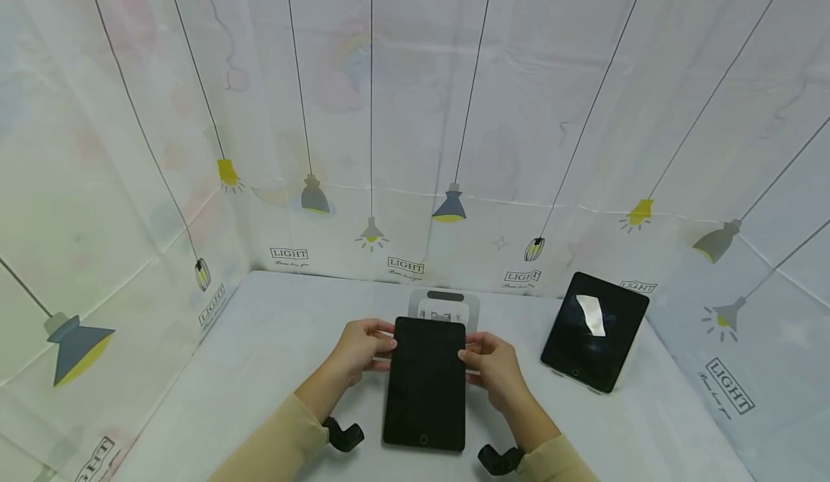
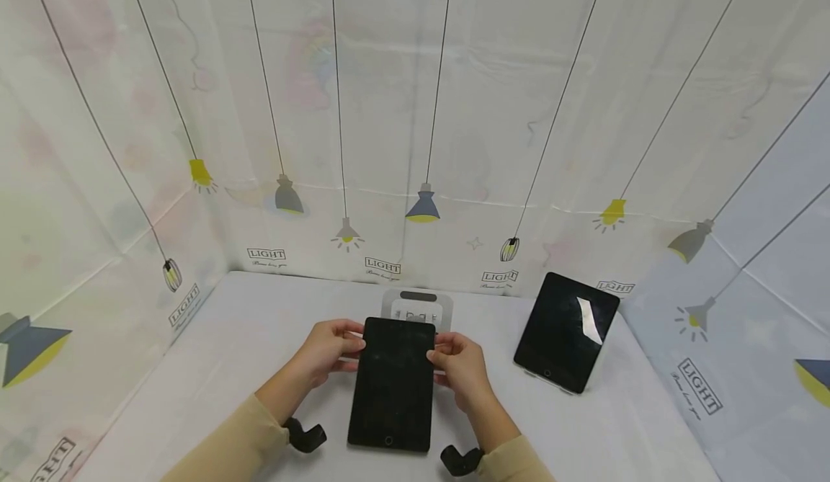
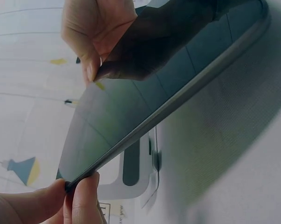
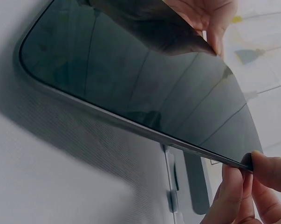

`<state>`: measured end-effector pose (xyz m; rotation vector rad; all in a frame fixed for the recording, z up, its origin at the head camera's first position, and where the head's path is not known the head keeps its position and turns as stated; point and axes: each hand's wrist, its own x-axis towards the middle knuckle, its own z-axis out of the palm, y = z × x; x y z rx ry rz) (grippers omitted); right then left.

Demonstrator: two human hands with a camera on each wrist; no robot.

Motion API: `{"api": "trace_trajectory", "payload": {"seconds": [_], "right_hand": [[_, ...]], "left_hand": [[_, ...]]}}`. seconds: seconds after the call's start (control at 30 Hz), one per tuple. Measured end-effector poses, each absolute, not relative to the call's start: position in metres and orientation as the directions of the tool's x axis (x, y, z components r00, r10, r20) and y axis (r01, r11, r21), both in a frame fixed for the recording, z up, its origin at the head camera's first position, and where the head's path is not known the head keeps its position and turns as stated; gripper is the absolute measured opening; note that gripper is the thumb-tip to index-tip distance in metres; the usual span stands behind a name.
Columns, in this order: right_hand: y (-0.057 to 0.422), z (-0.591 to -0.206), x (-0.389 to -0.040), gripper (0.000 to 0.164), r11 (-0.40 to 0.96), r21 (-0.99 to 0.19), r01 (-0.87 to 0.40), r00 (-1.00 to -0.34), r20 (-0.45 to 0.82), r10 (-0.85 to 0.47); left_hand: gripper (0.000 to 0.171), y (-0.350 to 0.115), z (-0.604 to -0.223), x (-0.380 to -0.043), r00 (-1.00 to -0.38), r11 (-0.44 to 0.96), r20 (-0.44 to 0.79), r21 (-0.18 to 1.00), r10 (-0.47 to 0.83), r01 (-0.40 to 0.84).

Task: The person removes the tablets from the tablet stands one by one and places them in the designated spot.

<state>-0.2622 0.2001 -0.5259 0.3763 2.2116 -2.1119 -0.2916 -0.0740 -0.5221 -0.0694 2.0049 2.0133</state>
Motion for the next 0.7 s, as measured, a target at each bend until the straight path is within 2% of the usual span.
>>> {"api": "trace_trajectory", "payload": {"seconds": [0.7], "right_hand": [[0.191, -0.532, -0.249, 0.027, 0.033, -0.967, 0.253, -0.962, -0.248, 0.113]], "left_hand": [[0.031, -0.081, -0.532, -0.281, -0.951, 0.031, -0.261, 0.965, 0.163, -0.26]]}}
